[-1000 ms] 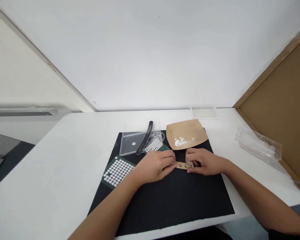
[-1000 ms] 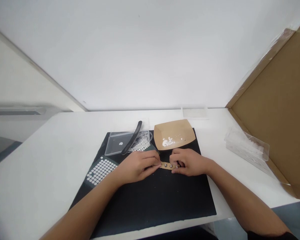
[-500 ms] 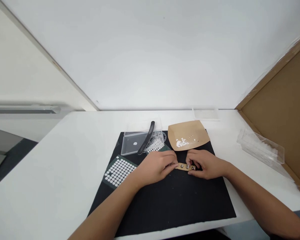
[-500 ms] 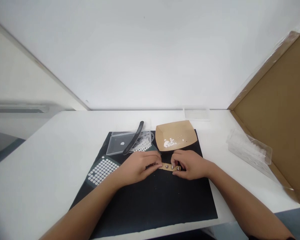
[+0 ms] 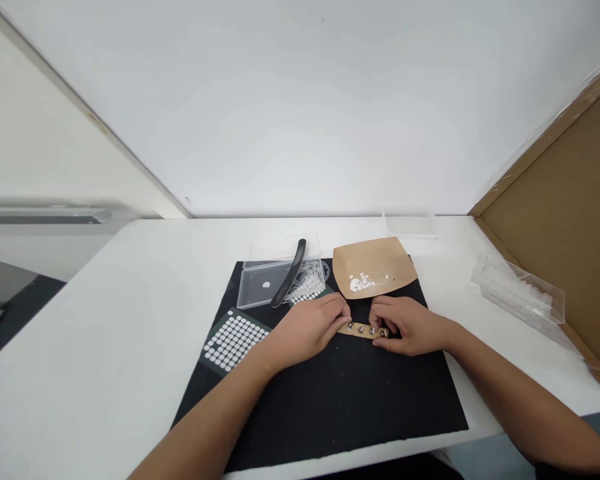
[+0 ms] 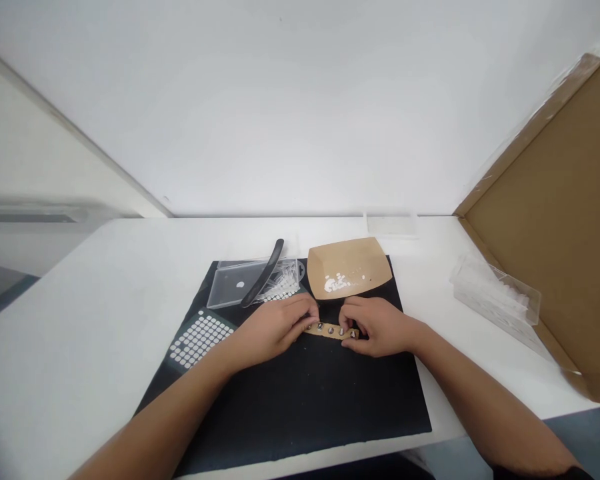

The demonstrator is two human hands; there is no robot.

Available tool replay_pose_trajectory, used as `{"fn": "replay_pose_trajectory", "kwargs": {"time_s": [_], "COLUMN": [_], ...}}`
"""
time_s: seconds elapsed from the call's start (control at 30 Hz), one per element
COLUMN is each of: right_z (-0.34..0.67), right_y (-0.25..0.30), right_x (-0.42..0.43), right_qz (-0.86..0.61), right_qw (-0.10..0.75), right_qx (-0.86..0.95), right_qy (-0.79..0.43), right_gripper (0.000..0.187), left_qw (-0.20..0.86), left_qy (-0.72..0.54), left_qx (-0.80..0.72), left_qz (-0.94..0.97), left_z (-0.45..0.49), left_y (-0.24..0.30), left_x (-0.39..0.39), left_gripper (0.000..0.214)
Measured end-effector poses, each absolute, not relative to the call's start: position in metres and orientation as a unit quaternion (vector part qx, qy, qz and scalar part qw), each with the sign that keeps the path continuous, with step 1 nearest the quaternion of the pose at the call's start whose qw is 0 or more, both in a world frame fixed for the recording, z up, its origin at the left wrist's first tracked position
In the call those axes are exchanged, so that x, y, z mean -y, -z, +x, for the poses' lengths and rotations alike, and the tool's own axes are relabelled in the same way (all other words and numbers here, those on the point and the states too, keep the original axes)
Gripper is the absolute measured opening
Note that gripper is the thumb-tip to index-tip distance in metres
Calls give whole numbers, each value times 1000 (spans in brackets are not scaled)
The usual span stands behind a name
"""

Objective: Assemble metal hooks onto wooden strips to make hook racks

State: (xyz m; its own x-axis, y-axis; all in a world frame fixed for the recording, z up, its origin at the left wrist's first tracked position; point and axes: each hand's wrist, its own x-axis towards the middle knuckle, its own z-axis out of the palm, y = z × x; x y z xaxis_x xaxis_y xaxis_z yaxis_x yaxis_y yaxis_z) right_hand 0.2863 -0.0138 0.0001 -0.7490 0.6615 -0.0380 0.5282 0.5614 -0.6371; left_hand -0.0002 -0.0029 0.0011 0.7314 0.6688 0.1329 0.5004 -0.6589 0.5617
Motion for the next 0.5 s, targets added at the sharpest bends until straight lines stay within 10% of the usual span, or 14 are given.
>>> {"fn": "replay_pose_trajectory", "kwargs": {"time_s": [0.5], "right_z": [288], "right_y": [-15], "right_x": [26], "right_qz": [-324], "right_qw": [206], "right_qx": [912], "right_qy": [-145], "right_gripper": [26], "left_qw": [351], "left_qy": [-318], "left_qx": [-347], "left_qz": [810], "left_z": [5], "left_y": [-12], "left_x": [7], "left_gripper": [20]}}
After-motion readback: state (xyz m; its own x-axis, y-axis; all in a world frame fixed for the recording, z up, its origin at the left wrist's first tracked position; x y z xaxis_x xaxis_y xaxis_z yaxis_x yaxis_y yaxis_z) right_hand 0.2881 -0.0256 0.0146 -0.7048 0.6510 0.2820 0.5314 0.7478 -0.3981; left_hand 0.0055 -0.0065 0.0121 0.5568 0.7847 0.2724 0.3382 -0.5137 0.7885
